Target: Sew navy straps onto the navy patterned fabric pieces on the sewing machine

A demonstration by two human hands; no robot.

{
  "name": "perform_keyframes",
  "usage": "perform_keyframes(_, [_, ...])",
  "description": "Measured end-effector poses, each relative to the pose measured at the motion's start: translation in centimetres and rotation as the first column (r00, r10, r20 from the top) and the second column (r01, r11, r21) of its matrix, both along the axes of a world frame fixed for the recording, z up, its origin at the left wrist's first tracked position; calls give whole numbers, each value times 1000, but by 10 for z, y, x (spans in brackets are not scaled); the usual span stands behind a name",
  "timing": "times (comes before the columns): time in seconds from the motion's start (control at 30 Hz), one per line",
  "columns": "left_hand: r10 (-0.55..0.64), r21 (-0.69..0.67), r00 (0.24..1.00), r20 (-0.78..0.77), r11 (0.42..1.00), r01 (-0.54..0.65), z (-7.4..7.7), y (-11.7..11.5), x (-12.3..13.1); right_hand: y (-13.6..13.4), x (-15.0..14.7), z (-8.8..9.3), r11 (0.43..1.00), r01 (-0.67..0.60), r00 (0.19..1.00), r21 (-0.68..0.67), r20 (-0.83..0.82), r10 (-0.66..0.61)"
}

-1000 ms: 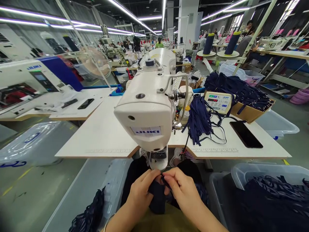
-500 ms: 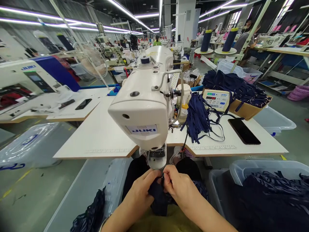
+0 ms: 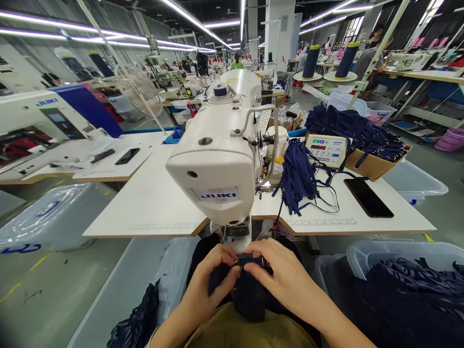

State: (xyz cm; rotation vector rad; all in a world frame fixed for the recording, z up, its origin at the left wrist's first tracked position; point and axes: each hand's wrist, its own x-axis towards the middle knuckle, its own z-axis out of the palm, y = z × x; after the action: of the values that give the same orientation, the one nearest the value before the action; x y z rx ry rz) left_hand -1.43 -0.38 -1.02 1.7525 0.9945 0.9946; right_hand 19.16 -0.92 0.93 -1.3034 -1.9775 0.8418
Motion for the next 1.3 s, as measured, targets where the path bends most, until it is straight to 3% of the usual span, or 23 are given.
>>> perform_keyframes(0.13, [-42, -258, 987, 153, 963, 81, 2, 2, -1, 10, 3, -4, 976, 37, 999, 213, 20, -42])
perform_keyframes(0.27, [88, -336, 978, 192, 942, -19, 3, 4, -1, 9, 0, -12, 885, 207, 977, 416, -47, -206])
perform_keyframes(0.33, [123, -391, 973, 197, 919, -37, 3, 5, 0, 3, -4, -17, 917, 210, 976, 340, -129, -176])
perform_keyframes(0.4, [127, -435, 963, 237, 900, -12, 3, 6, 1, -4, -9, -23, 989, 86, 978, 120, -197, -61])
perform_keyframes(0.5, [126, -469, 953, 274, 883, 19, 4, 5, 5, -11, -18, -30, 991, -58, 948, -117, -319, 18])
perform_keyframes(0.6, [105, -456, 968, 228, 890, 11, 7, 3, 8, -14, -29, -36, 966, -76, 862, -247, -503, -61])
perform_keyframes(0.73, [53, -390, 987, 151, 921, 10, 8, -2, 8, -14, -37, -40, 922, -21, 719, -387, -646, -255])
perform_keyframes(0.83, [45, -349, 991, 127, 937, 2, 6, -4, 8, -14, -39, -42, 929, 11, 655, -370, -699, -286])
perform_keyframes(1.07, [213, -249, 969, 125, 952, -177, -1, -4, 17, -14, -43, -46, 964, 238, 685, -121, -683, -254])
perform_keyframes(1.3, [197, -185, 959, 202, 970, -160, -2, -3, 19, -12, -46, -36, 968, 217, 653, -126, -718, -239])
